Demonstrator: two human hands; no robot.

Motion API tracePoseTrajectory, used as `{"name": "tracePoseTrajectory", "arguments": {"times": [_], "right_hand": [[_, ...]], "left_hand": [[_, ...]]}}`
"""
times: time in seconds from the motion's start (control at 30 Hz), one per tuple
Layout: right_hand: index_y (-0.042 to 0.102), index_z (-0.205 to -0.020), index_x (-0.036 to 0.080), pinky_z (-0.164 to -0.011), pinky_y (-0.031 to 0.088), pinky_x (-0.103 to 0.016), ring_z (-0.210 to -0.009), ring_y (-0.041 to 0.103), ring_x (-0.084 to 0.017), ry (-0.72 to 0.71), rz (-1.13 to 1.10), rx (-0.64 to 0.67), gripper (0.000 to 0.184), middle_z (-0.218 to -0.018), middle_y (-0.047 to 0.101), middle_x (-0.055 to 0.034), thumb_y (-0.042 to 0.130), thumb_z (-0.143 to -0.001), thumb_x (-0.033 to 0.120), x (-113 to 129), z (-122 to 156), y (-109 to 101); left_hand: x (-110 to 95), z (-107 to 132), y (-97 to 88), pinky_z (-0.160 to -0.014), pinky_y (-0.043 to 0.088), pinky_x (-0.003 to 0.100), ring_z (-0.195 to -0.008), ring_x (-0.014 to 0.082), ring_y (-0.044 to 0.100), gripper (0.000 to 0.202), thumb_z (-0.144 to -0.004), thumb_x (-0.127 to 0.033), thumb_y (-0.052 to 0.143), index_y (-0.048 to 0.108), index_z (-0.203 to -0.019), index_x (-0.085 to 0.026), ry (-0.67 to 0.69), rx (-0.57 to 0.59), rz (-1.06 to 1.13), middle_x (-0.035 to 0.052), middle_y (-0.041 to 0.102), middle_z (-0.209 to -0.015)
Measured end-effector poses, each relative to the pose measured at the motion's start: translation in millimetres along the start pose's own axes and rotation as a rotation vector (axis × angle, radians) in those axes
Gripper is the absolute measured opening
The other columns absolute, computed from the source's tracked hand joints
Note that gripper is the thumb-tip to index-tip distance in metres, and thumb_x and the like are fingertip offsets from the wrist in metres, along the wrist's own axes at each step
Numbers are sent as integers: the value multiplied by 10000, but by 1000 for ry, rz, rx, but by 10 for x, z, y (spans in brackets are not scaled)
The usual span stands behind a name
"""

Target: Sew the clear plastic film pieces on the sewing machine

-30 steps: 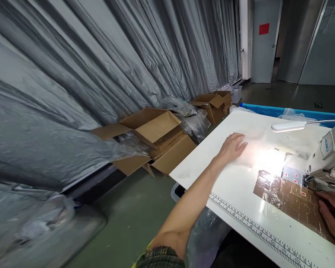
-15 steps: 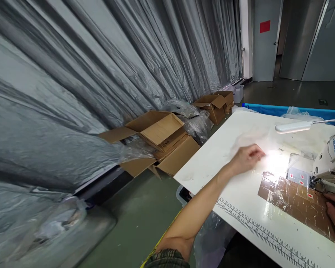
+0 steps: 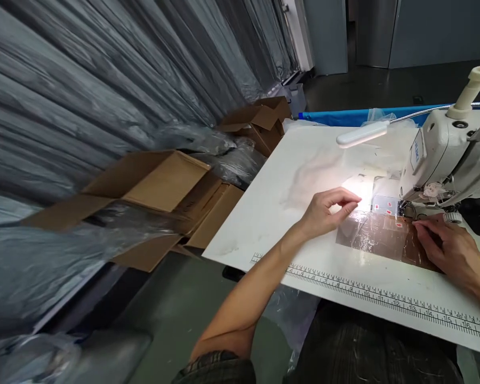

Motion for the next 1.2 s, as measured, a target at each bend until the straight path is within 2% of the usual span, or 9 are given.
{"name": "tracePoseTrajectory", "arguments": {"times": [0.13, 0.23, 0.3, 0.47, 0.7, 0.87, 1.0, 1.1, 1.2], "right_hand": [[710, -1077, 226, -773, 563, -374, -920, 667, -227, -275, -125, 79, 327, -1040, 701, -93, 467, -975, 419, 479, 23, -42], [676, -1137, 217, -843, 533, -394, -993, 648, -220, -520, -200, 235, 280, -1068, 700, -83, 464, -991, 327, 774, 84, 21], [689, -1016, 212, -804, 510, -384, -911, 649, -204, -549, -176, 256, 254, -946, 708, -58, 450, -1003, 296, 779, 85, 35], [660, -782, 224, -708, 448, -350, -771, 623, -188, -448, -116, 117, 301, -795, 689, -32, 481, -998, 331, 520, 18, -73], [685, -800, 214, -604, 428, -349, -665, 588, -213, -199, -20, -58, 387, -740, 674, -71, 435, -996, 434, 285, -21, -209], [701, -915, 153, -586, 441, -393, -741, 576, -304, -58, 242, -68, 585, -753, 622, -144, 435, -906, 674, 145, -20, -121], [699, -939, 202, -693, 483, -442, -792, 611, -287, -206, 130, 8, 417, -935, 681, -131, 399, -957, 491, 252, 14, 8], [681, -876, 226, -692, 504, -407, -774, 643, -252, -137, -35, -37, 297, -924, 703, -90, 447, -936, 399, 210, 10, -69], [666, -899, 211, -569, 504, -356, -620, 630, -212, -23, -176, -38, 281, -804, 703, -66, 501, -917, 438, 126, -18, -144]], "left_hand": [[-46, 66, 265, -847, 594, 322, -936, 141, 685, 132, -942, -279, 588, 695, -974, -209, 111, 296, -91, 44, 737, -998], [-39, 109, 320, -890, 570, 354, -1012, 171, 667, 137, -929, -254, 607, 696, -1018, -201, 162, 384, -232, 67, 717, -1103], [-20, 125, 313, -852, 567, 336, -972, 171, 669, 136, -921, -258, 615, 702, -1005, -194, 163, 407, -291, 62, 718, -1072], [29, 105, 201, -689, 530, 265, -764, 138, 648, 275, -950, -332, 569, 677, -748, -181, 83, 343, -353, 27, 697, -806], [-8, 64, 102, -707, 517, 270, -810, 141, 644, 231, -986, -273, 503, 678, -867, -181, 162, 190, -339, 50, 711, -887], [-44, 139, 356, -794, 495, 291, -858, 144, 640, 148, -961, -302, 605, 715, -953, -203, 307, 388, -240, 40, 733, -1010], [-102, 219, 505, -869, 454, 359, -939, 201, 591, 459, -720, -557, 813, 715, -1047, -250, 326, 582, -291, 57, 669, -1196], [-186, 241, 530, -885, 434, 380, -944, 219, 572, 651, -622, -693, 804, 710, -1078, -238, 349, 557, -321, 86, 638, -1172], [-217, 258, 574, -871, 427, 371, -879, 183, 568, 519, -761, -653, 730, 713, -1072, -238, 382, 513, -365, 74, 641, -1122]]}}
Point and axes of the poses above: each hand's wrist, its own z-axis away from the middle knuckle, its own y-axis out of the palm, x = y × z, the point moved 7 cm from there along -z, towards the middle knuckle
